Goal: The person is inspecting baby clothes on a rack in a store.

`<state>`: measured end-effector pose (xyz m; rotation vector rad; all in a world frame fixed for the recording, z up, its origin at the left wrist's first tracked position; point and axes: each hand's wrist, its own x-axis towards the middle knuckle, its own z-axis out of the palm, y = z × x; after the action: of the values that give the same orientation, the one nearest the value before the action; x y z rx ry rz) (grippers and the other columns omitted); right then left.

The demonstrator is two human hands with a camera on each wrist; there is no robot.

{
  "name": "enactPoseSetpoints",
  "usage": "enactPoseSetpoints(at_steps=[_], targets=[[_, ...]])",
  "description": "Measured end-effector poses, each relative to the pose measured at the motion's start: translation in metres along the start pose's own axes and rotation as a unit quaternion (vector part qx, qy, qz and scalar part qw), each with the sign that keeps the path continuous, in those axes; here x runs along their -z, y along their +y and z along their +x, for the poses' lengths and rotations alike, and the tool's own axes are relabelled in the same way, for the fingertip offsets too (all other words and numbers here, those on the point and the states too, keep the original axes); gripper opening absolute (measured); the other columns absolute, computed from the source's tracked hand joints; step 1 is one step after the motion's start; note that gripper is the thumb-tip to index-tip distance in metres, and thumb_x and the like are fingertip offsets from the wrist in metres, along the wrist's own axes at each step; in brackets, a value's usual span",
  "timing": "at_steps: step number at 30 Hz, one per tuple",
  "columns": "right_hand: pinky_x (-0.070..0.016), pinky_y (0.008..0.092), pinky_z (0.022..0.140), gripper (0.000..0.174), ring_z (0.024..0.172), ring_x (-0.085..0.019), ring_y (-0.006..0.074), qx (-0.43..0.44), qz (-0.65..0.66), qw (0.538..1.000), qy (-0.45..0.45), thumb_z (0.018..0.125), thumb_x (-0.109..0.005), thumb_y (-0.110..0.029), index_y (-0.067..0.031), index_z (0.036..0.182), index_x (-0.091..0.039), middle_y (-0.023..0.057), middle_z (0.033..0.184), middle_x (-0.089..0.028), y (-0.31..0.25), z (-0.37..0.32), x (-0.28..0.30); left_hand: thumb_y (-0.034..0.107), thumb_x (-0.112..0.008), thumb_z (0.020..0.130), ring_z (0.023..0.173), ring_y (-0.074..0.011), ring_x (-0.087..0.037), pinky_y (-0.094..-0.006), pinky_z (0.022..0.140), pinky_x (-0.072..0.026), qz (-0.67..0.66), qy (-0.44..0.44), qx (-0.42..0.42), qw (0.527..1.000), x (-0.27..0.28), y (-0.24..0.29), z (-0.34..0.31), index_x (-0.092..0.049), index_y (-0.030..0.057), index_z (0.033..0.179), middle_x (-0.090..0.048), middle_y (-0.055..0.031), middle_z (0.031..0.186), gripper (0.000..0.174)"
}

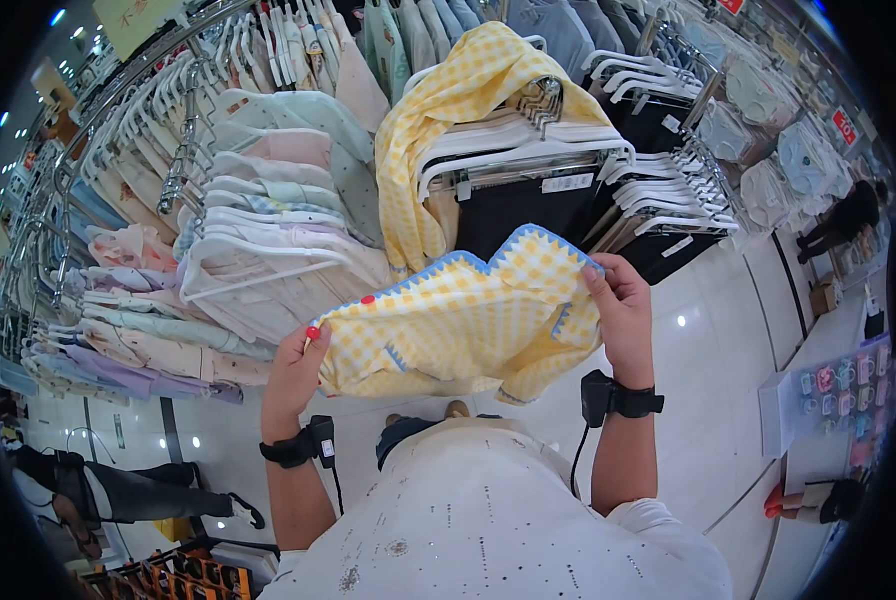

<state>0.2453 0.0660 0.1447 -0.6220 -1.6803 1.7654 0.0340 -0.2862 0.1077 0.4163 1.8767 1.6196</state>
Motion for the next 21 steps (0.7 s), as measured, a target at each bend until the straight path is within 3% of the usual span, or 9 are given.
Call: enactPoseSetpoints(at_steps=[10, 16, 21], targets=[[-0.0492, 0.0201, 0.073, 0.022, 0.08, -0.062, 0.004, 0.01, -0.022, 1.0, -0.003, 0.098, -0.068, -0.018, 0.0009, 0.109, -0.066, 0.0022, 0.092, -0.072, 0.003, 0.0, 0.006, 0.035, -0.048, 0.108, 0.095, -0.0076, -0.064, -0.0244, 0.083, -0.0514, -0.084, -0.001, -0.016, 0.996, -0.012, -0.008, 0.006, -0.063, -0.0002, 0.12, -0.07, -0.003, 0.111, 0.04], [-0.049, 0.0201, 0.072, 0.022, 0.079, -0.062, 0.0039, 0.0, -0.01, 1.0, -0.006, 0.097, -0.068, -0.017, 0.0011, 0.109, -0.066, 0.0019, 0.092, -0.072, 0.004, 0.0, 0.005, 0.036, -0.047, 0.108, 0.093, -0.0074, -0.064, -0.0248, 0.082, -0.0515, -0.032, -0.011, -0.016, 0.999, -0.01, -0.01, 0.007, -0.065, -0.0002, 0.118, -0.071, -0.0029, 0.108, 0.042], [-0.0475, 0.0199, 0.07, 0.021, 0.077, -0.06, 0.0033, -0.001, -0.031, 1.0, 0.001, 0.097, -0.068, -0.016, 0.0013, 0.109, -0.067, 0.0006, 0.089, -0.07, 0.003, 0.001, 0.002, 0.036, -0.049, 0.108, 0.088, -0.0054, -0.06, -0.0248, 0.079, -0.0491, 0.015, 0.049, -0.006, 0.999, -0.008, -0.011, 0.007, -0.067, -0.0016, 0.114, -0.07, -0.0011, 0.101, 0.042]])
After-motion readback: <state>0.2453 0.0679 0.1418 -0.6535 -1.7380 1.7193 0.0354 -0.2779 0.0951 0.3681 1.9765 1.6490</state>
